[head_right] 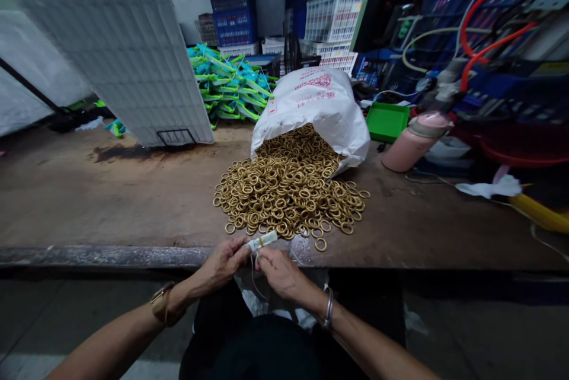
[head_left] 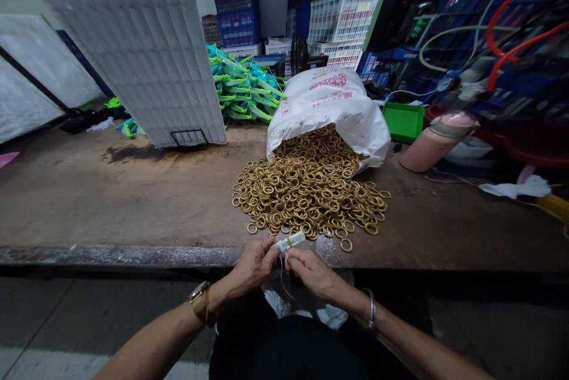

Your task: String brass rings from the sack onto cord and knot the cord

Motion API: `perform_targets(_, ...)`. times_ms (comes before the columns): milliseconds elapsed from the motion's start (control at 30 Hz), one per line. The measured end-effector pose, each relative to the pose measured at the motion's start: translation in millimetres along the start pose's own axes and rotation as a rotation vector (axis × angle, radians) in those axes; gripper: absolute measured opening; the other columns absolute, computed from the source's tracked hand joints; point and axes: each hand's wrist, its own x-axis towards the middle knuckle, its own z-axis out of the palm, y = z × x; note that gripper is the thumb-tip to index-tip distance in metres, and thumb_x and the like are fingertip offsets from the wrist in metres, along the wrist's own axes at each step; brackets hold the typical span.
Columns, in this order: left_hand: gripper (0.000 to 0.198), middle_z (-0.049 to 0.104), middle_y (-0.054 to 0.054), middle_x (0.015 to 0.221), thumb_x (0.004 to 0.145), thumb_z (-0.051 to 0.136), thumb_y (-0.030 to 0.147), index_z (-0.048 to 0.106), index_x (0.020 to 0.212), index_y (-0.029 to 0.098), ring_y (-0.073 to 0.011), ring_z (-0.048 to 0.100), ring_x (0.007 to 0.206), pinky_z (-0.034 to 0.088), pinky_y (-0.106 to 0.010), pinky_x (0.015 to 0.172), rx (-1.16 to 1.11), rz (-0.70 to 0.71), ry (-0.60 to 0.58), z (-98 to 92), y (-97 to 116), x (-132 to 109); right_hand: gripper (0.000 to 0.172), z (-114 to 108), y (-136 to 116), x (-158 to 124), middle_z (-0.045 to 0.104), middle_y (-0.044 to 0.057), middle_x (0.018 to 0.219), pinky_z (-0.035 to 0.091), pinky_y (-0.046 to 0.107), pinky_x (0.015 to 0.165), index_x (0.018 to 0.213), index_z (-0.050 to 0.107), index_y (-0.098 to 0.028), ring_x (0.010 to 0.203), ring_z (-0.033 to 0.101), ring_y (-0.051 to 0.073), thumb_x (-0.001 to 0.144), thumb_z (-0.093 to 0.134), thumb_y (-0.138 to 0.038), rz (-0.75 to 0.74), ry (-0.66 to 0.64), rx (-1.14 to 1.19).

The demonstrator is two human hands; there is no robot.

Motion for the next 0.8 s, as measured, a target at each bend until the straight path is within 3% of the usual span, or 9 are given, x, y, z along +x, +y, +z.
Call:
perform_targets(100,0.023,0.054,0.0,0.063,0.085,0.037,0.027,0.055,0.075,0.016,-0.0129,0.045,0.058,0.034,-0.026,0.06,0.401,0.002,0.075,0.4,-4.7,0.4,0.02,-1.2,-6.9,-2.3,0.047,-0.002,0.059,0.029,0.023,0.054,0.066,0.049,-0.018,0.056,0.042,0.01,0.08,0.036,-0.014,-0.072,0.024,-0.25)
perform_targets(167,0.022,0.058,-0.003,0.067,0.085,0.036,0.024,0.057,0.08,0.017,-0.0149,0.048,0.061,0.034,-0.028,0.064,0.643,-0.001,0.063,-0.1,-2.6,-0.3,0.02,-1.0,-11.6,-4.5,0.05,-0.001,0.06,0.029,0.023,0.054,0.066,0.05,-0.017,0.056,0.042,0.01,0.08,0.036,-0.012,-0.117,0.025,-0.365)
perform_targets(267,0.024,0.063,-0.006,0.075,0.085,0.035,0.021,0.058,0.086,0.017,-0.0179,0.053,0.067,0.035,-0.033,0.07,0.862,-0.016,-0.014,0.2,4.9,-2.5,0.02,-2.7,-20.4,-6.3,0.049,-0.001,0.059,0.027,0.023,0.054,0.065,0.05,-0.017,0.054,0.04,0.01,0.08,0.037,-0.013,-0.2,-0.001,-0.486)
perform_targets(367,0.02,0.064,-0.009,0.074,0.08,0.039,0.017,0.059,0.085,0.014,-0.0202,0.054,0.069,0.035,-0.036,0.073,0.925,0.005,-0.129,0.6,9.0,-5.3,0.02,-10.0,-28.4,-3.8,0.05,-0.001,0.059,0.024,0.024,0.053,0.068,0.051,-0.017,0.052,0.038,0.01,0.081,0.037,-0.014,-0.276,-0.039,-0.586)
perform_targets(467,0.018,0.064,-0.007,0.076,0.079,0.041,0.016,0.059,0.086,0.015,-0.0188,0.053,0.069,0.036,-0.033,0.071,0.777,0.082,-0.182,-2.3,8.7,-6.5,0.019,-20.7,-30.7,3.2,0.052,0.0,0.06,0.022,0.024,0.052,0.07,0.053,-0.017,0.052,0.038,0.01,0.081,0.038,-0.015,-0.26,-0.026,-0.698)
perform_targets(633,0.023,0.06,-0.001,0.08,0.083,0.039,0.019,0.058,0.096,0.017,-0.0142,0.051,0.073,0.039,-0.025,0.069,0.237,0.154,-0.261,-12.0,11.4,-3.8,0.021,-32.9,-31.1,13.6,0.054,0.0,0.06,0.019,0.025,0.053,0.068,0.055,-0.018,0.053,0.04,0.011,0.082,0.04,-0.018,-0.285,-0.048,-0.818)
perform_targets(800,0.025,0.048,0.003,0.063,0.082,0.038,0.019,0.057,0.098,0.015,-0.0086,0.042,0.052,0.036,-0.021,0.051,-0.131,-0.036,-0.408,-15.2,13.5,-4.1,0.021,-36.5,-39.7,16.0,0.056,0.0,0.061,0.018,0.025,0.052,0.069,0.057,-0.017,0.052,0.038,0.01,0.083,0.042,-0.022,-0.319,-0.103,-0.851)
